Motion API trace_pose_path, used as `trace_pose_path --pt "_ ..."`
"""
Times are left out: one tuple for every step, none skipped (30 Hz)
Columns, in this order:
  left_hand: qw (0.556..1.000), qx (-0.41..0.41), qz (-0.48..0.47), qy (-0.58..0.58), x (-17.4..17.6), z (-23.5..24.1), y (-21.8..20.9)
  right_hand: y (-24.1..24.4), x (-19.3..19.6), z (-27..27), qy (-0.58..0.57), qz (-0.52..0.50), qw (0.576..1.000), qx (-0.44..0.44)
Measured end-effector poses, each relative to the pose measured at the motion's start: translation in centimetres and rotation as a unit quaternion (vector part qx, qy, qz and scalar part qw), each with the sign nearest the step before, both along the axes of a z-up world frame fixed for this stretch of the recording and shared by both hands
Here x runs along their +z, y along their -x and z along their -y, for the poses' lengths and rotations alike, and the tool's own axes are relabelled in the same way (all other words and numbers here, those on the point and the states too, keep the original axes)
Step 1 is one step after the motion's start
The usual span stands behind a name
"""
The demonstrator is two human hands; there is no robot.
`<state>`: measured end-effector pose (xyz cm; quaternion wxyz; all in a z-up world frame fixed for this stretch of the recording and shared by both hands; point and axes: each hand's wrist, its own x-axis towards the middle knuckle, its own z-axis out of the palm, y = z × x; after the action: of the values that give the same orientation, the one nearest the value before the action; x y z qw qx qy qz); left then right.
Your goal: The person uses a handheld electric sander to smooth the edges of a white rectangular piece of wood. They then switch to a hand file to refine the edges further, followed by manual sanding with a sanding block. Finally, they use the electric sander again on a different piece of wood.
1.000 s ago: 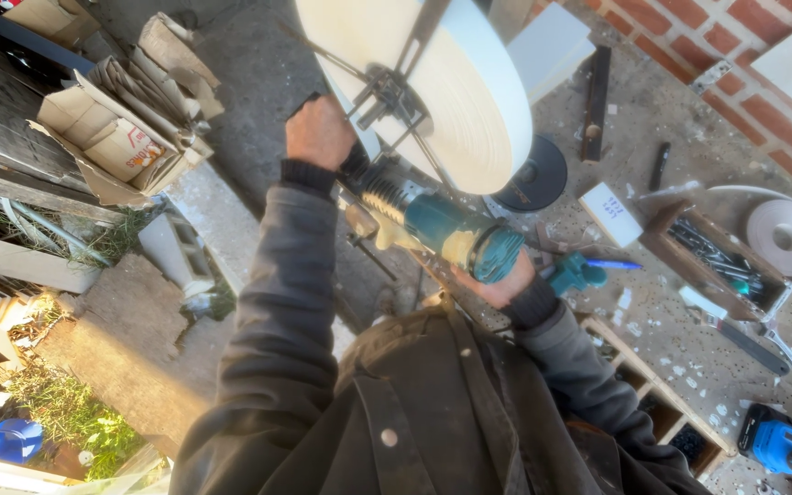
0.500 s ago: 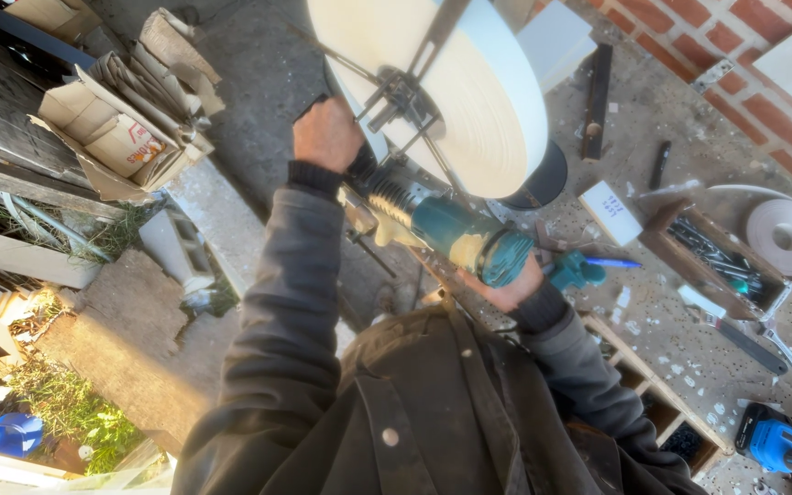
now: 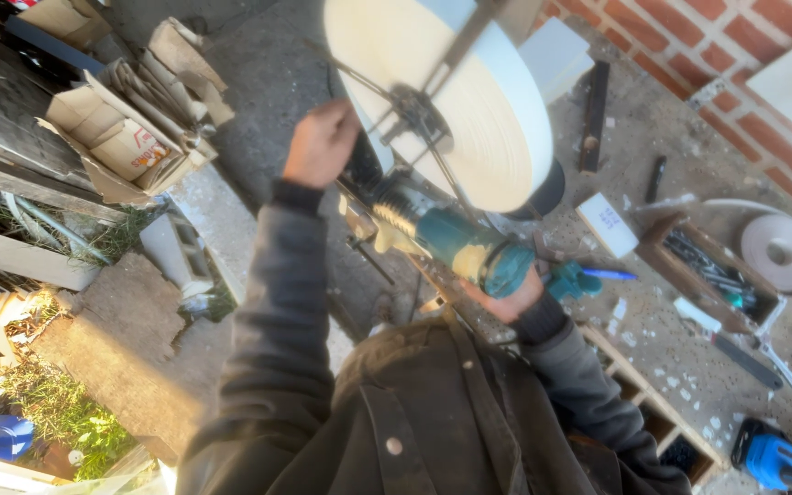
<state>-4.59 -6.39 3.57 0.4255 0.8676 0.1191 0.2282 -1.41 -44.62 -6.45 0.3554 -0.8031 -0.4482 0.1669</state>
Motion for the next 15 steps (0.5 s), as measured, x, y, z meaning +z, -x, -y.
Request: trace_pose_path --pt "1.000 0.004 0.005 -0.002 -0.3 -0.4 0.6 -0.1 0.4 0.0 -0.002 0.005 1.000 0.004" --pt "0.992 0.055 0.099 0.056 -0.6 -0.9 1.3 -0.1 0.7 0.1 0.027 0.044 0.999 0.008" --pt "0.969 0.108 0.192 0.111 -0.9 -1.5 2.3 -0.3 1.0 -0.1 0.056 0.082 0.995 0.017" --pt "0.967 0.117 0.198 0.108 -3.7 -2.4 1.8 -0.5 0.0 0.6 0.053 0.087 0.994 0.025" --pt "0.951 0.172 0.216 0.138 -6.5 -3.4 1.7 -0.6 -1.0 1.3 0.027 -0.005 1.000 0.003" --pt "0.931 0.226 0.233 0.168 -9.3 -4.5 1.5 -0.8 -2.0 2.0 0.002 -0.097 0.995 -0.019" --pt "0.928 0.234 0.240 0.165 -11.6 -4.6 1.1 -1.4 -3.9 3.1 0.000 -0.092 0.996 -0.008" --pt "0.924 0.237 0.214 0.210 -14.0 -4.8 0.5 -2.3 -5.9 4.1 -0.065 -0.273 0.959 -0.033" --pt "0.919 0.235 0.188 0.253 -16.2 -5.1 -0.3 -3.2 -7.9 5.1 -0.128 -0.444 0.885 -0.056" --pt "0.918 0.240 0.197 0.248 -18.0 -5.3 -1.4 -3.5 -7.7 4.8 -0.129 -0.441 0.887 -0.047" --pt "0.888 0.209 0.196 0.360 -20.1 -5.0 -2.5 -3.5 -7.5 5.1 -0.075 -0.372 0.924 -0.034" --pt "0.845 0.175 0.193 0.467 -22.2 -4.7 -3.6 -3.5 -7.4 5.4 -0.022 -0.300 0.953 -0.021" --pt "0.844 0.176 0.197 0.466 -22.3 -4.2 -4.0 -3.7 -7.6 5.5 -0.021 -0.297 0.954 -0.018" --pt "0.841 0.149 0.179 0.488 -22.4 -3.7 -4.5 -3.9 -7.7 5.5 -0.057 -0.383 0.917 -0.095" --pt "0.837 0.121 0.158 0.510 -22.7 -2.9 -4.9 -3.9 -8.0 5.9 -0.091 -0.466 0.863 -0.173"
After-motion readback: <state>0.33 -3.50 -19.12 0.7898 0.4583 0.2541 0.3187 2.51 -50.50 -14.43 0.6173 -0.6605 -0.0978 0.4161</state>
